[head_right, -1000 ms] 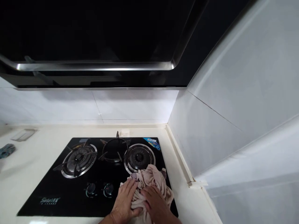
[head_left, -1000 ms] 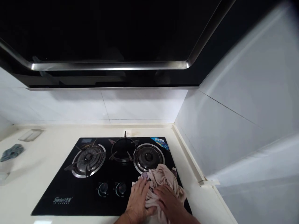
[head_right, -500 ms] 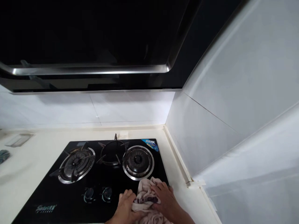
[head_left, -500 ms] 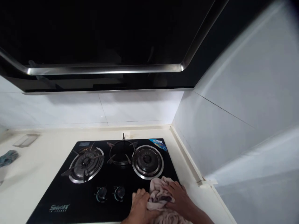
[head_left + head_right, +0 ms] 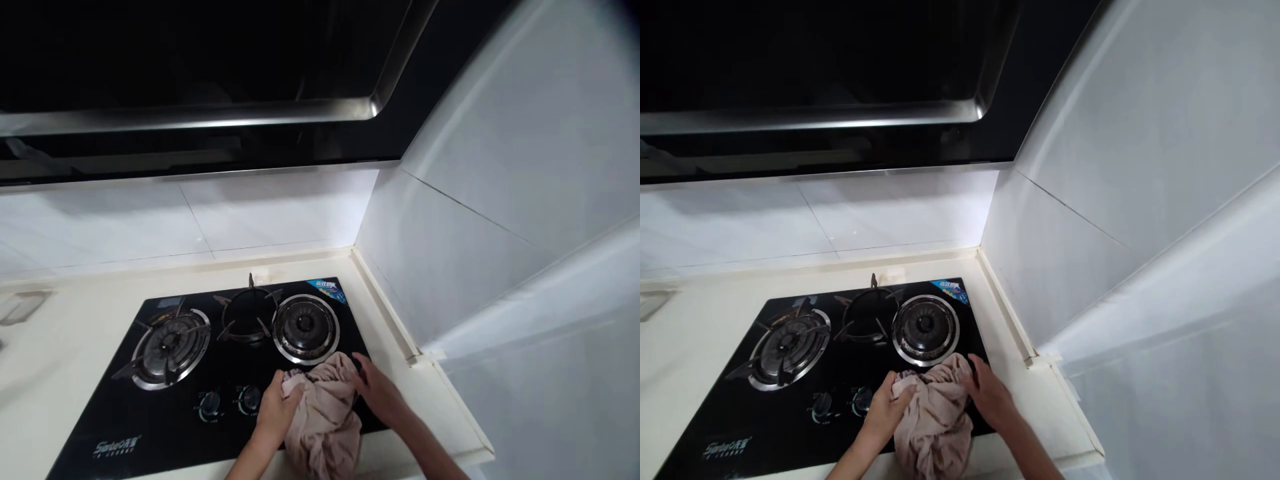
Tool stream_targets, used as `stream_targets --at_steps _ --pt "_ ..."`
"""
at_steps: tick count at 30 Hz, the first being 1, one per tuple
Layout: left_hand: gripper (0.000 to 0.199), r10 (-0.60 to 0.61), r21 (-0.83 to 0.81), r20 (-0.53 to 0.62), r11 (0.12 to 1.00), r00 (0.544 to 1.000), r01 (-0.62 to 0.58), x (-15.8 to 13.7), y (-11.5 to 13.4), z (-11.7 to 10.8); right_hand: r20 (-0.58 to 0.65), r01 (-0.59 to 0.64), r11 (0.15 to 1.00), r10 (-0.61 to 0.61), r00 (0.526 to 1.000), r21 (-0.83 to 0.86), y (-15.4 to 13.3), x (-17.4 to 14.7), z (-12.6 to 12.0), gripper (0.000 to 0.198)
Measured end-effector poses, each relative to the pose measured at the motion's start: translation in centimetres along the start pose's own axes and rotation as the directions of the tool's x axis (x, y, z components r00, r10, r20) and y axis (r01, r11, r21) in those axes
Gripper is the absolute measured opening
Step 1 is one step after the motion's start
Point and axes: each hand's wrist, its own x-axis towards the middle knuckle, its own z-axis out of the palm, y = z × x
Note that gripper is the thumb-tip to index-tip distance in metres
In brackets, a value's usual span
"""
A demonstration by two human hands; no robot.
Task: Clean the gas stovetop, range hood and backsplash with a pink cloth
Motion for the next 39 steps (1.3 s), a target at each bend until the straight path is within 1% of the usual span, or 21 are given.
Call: stream_targets --at_steps 2,4,6,8,10,11,13,15,17,18,19,20,21,23,24,25,27,30,31,34,39 --pt "0.035 0.075 0.074 -0.042 0.995 0.996 -0.072 0.2 -1.0 -0.4 -0.012 -0.093 0.996 0.093 0.996 0.004 0.4 0.1 2.1 0.032" --pt "0.032 0.152 0.099 -0.076 0.985 0.985 -0.144 0.7 -1.5 -0.6 -0.085 -0.141 0.988 0.146 0.986 0.06 0.9 0.7 2.4 0.02" --pt "0.033 0.246 0.188 -0.098 0.956 0.964 -0.225 1.4 -1.7 -0.5 -0.196 -0.18 0.96 0.222 0.955 0.213 1.3 1.7 0.9 0.021" --pt "0.035 0.341 0.323 -0.093 0.899 0.935 -0.296 2.0 -1.8 0.0 -0.234 -0.207 0.886 0.324 0.917 0.415 1.5 3.1 -1.3 0.036" --pt "0.037 0.396 0.413 -0.038 0.842 0.918 -0.346 2.3 -2.2 1.0 -0.216 -0.21 0.833 0.362 0.907 0.512 1.5 4.8 -2.9 0.045" --pt "0.038 0.405 0.434 0.001 0.824 0.914 -0.365 2.3 -2.4 1.6 -0.226 -0.187 0.841 0.34 0.913 0.507 1.4 5.7 -3.2 0.046" --pt "0.043 0.404 0.501 0.115 0.765 0.907 -0.405 1.9 -3.0 3.0 -0.315 -0.11 0.888 0.271 0.91 0.446 1.4 7.6 -3.2 0.044" --pt "0.055 0.376 0.596 0.251 0.666 0.892 -0.449 1.4 -3.9 4.5 -0.433 -0.065 0.909 0.259 0.864 0.412 1.5 9.5 -2.5 0.044" --pt "0.067 0.35 0.647 0.36 0.574 0.865 -0.501 1.0 -4.9 5.7 -0.533 -0.051 0.902 0.298 0.792 0.429 1.6 11.6 -1.6 0.048" --pt "0.071 0.355 0.645 0.399 0.546 0.845 -0.534 1.0 -5.4 6.2 -0.558 -0.049 0.903 0.305 0.772 0.426 1.6 12.7 -1.2 0.049" --pt "0.073 0.373 0.637 0.428 0.521 0.823 -0.568 0.9 -6.0 6.5 -0.556 -0.05 0.913 0.29 0.779 0.406 1.5 13.8 -0.7 0.051" --pt "0.073 0.4 0.632 0.445 0.493 0.801 -0.597 0.9 -6.7 6.6 -0.527 -0.049 0.927 0.254 0.811 0.372 1.4 14.9 -0.2 0.053" --pt "0.073 0.429 0.637 0.45 0.46 0.783 -0.618 0.9 -7.3 6.6 -0.472 -0.038 0.943 0.2 0.859 0.329 1.1 16.0 0.4 0.054" --pt "0.073 0.486 0.685 0.42 0.384 0.766 -0.619 0.9 -8.5 6.3 -0.318 0.023 0.971 0.055 0.946 0.237 0.2 17.8 1.9 0.055" --pt "0.072 0.508 0.713 0.402 0.348 0.762 -0.608 0.8 -9.1 6.0 -0.246 0.068 0.977 -0.017 0.969 0.201 -0.3 18.6 2.7 0.054" --pt "0.073 0.519 0.736 0.387 0.325 0.763 -0.594 0.8 -9.4 5.7 -0.191 0.113 0.979 -0.079 0.978 0.172 -0.8 19.3 3.5 0.053" --pt "0.075 0.509 0.766 0.347 0.331 0.788 -0.552 0.8 -9.7 5.3 -0.116 0.185 0.975 -0.171 0.978 0.124 -1.8 20.5 4.8 0.05" --pt "0.078 0.461 0.767 0.273 0.426 0.845 -0.48 1.0 -9.1 5.0 -0.024 0.253 0.965 -0.252 0.967 0.065 -3.2 21.8 6.1 0.044" --pt "0.078 0.451 0.757 0.261 0.454 0.854 -0.47 1.2 -8.8 5.0 0.009 0.274 0.96 -0.275 0.961 0.049 -3.6 22.1 6.3 0.042" --pt "0.077 0.455 0.719 0.267 0.493 0.85 -0.49 1.4 -7.9 5.0 0.105 0.334 0.942 -0.335 0.936 0.02 -4.8 22.8 6.6 0.037" --pt "0.079 0.505 0.683 0.29 0.486 0.813 -0.546 1.8 -7.3 5.7 0.216 0.423 0.905 -0.421 0.881 0.035 -6.8 22.6 6.9 0.035"
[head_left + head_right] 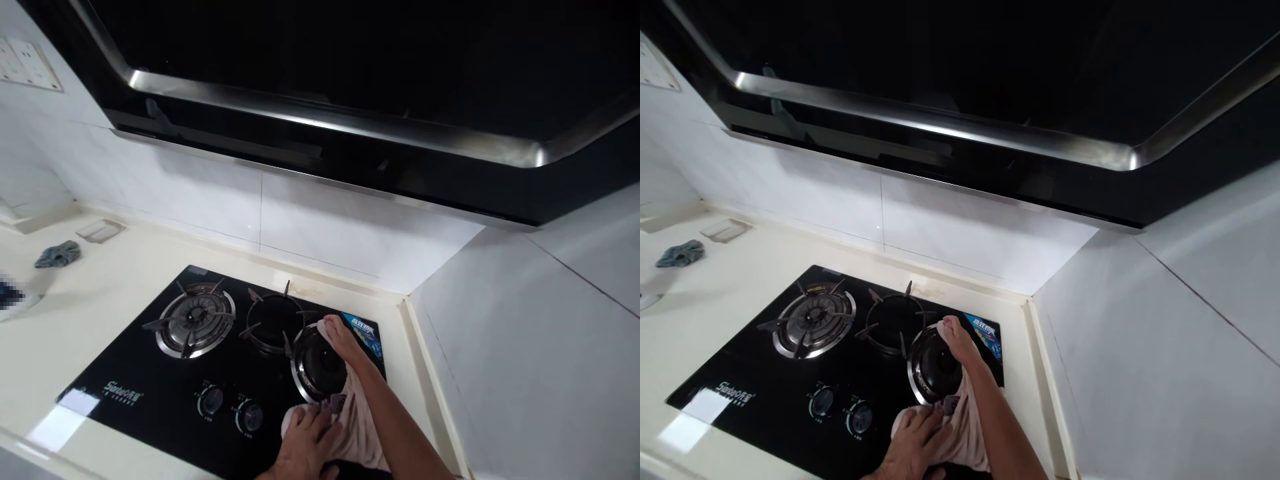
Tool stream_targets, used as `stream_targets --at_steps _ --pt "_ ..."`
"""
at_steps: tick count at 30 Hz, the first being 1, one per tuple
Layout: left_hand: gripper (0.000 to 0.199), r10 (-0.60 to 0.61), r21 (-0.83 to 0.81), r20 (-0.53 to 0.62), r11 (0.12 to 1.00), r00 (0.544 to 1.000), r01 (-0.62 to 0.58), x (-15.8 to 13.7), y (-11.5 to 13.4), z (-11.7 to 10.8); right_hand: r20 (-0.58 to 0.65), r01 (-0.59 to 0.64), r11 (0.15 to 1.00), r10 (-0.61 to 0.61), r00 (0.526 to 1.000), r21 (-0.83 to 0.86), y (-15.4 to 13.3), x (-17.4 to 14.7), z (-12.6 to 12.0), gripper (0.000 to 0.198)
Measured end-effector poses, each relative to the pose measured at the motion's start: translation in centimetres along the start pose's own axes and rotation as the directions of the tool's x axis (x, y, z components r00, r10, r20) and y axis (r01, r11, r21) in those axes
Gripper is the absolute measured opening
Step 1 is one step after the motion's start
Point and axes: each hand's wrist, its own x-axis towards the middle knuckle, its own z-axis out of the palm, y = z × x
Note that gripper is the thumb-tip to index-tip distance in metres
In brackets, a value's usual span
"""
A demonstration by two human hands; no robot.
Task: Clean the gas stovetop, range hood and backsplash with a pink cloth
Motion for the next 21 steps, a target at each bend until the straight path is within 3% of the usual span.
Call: stream_targets --at_steps 4,8,16,18,21 --pt "0.078 0.042 -0.012 0.093 0.999 0.995 -0.041 1.0 0.8 0.0 0.091 0.103 0.995 -0.102 0.991 -0.012 -1.2 0.4 0.5 0.029" --pt "0.074 0.021 0.024 0.147 0.999 0.989 -0.025 1.7 1.5 -0.2 0.095 0.122 0.991 -0.117 0.989 -0.051 -0.6 0.3 0.0 0.029" --pt "0.049 0.123 0.164 -0.039 0.98 0.992 -0.115 1.5 -0.5 2.1 -0.121 -0.008 0.97 -0.022 0.992 -0.242 0.9 -3.5 -0.7 0.033" --pt "0.037 0.109 0.181 -0.071 0.979 0.992 -0.094 1.5 -0.6 2.0 -0.187 -0.077 0.954 0.022 0.982 -0.29 0.9 -4.5 -0.6 0.035" --pt "0.034 0.062 0.164 -0.045 0.985 0.997 -0.054 0.9 0.1 0.5 -0.248 -0.167 0.926 0.083 0.965 -0.339 0.8 -6.1 -0.6 0.037"
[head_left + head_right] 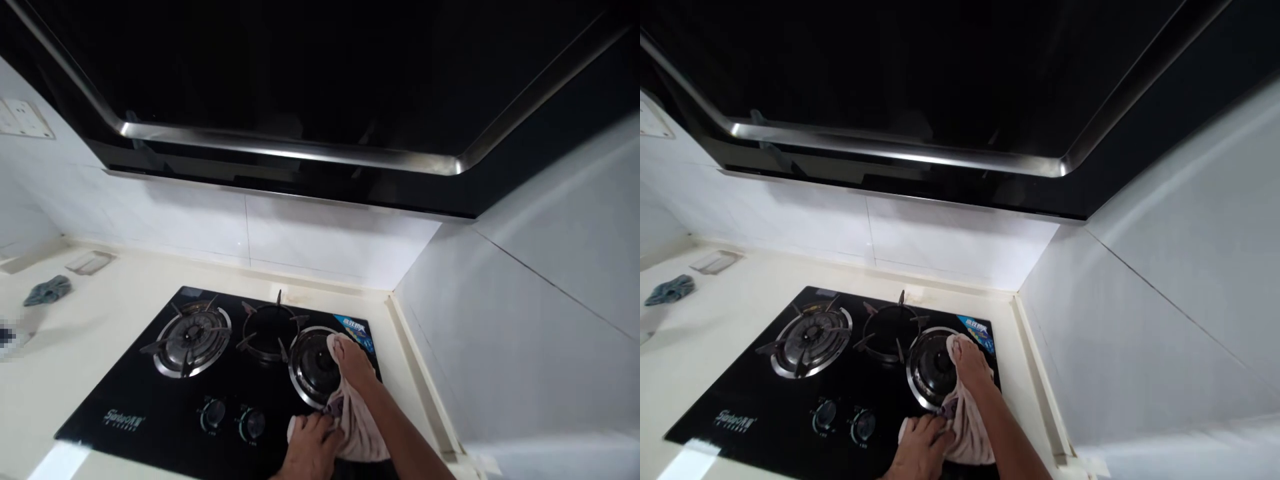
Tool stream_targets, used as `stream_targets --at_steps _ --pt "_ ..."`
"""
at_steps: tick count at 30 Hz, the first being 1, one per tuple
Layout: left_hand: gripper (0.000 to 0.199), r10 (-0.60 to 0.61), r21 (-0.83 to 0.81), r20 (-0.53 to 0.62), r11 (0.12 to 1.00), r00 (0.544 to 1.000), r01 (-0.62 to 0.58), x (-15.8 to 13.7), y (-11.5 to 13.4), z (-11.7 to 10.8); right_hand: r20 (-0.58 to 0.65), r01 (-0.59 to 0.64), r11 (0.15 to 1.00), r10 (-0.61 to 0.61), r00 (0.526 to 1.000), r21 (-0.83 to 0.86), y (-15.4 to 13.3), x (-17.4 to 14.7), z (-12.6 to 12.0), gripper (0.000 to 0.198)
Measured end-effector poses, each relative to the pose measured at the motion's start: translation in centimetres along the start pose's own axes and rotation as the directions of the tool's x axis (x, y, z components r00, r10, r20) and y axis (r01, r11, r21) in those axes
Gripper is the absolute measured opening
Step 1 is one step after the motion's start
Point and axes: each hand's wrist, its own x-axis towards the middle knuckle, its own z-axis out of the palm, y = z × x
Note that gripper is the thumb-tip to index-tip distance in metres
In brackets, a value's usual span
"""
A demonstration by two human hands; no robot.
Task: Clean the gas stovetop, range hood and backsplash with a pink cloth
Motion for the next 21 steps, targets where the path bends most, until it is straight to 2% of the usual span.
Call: stream_targets --at_steps 4,8,13,16,21 --pt "0.033 -0.033 -0.05 0.069 0.998 0.997 0.037 -1.4 0.5 -2.7 0.004 -0.055 0.995 0.056 0.998 -0.079 0.3 -2.8 -0.7 0.036" --pt "0.031 -0.042 -0.124 0.065 0.991 0.997 0.05 -3.5 0.1 -3.9 0.035 -0.055 0.986 0.061 0.998 -0.154 -0.1 -6.6 -1.4 0.034" --pt "0.029 -0.05 -0.197 0.04 0.979 0.998 0.057 -5.7 -0.8 -4.5 0.04 0.068 0.963 -0.059 0.997 -0.261 -3.0 -11.1 -1.6 0.034" --pt "0.032 -0.02 -0.24 0.036 0.97 0.999 0.028 -6.3 -1.1 -5.0 0.065 0.143 0.969 -0.132 0.989 -0.201 -5.5 -12.4 -0.7 0.035" --pt "0.026 0.017 -0.317 0.018 0.948 1.0 -0.011 -6.4 -1.1 -6.2 0.062 0.167 0.984 -0.164 0.985 -0.059 -8.8 -12.7 1.7 0.03"
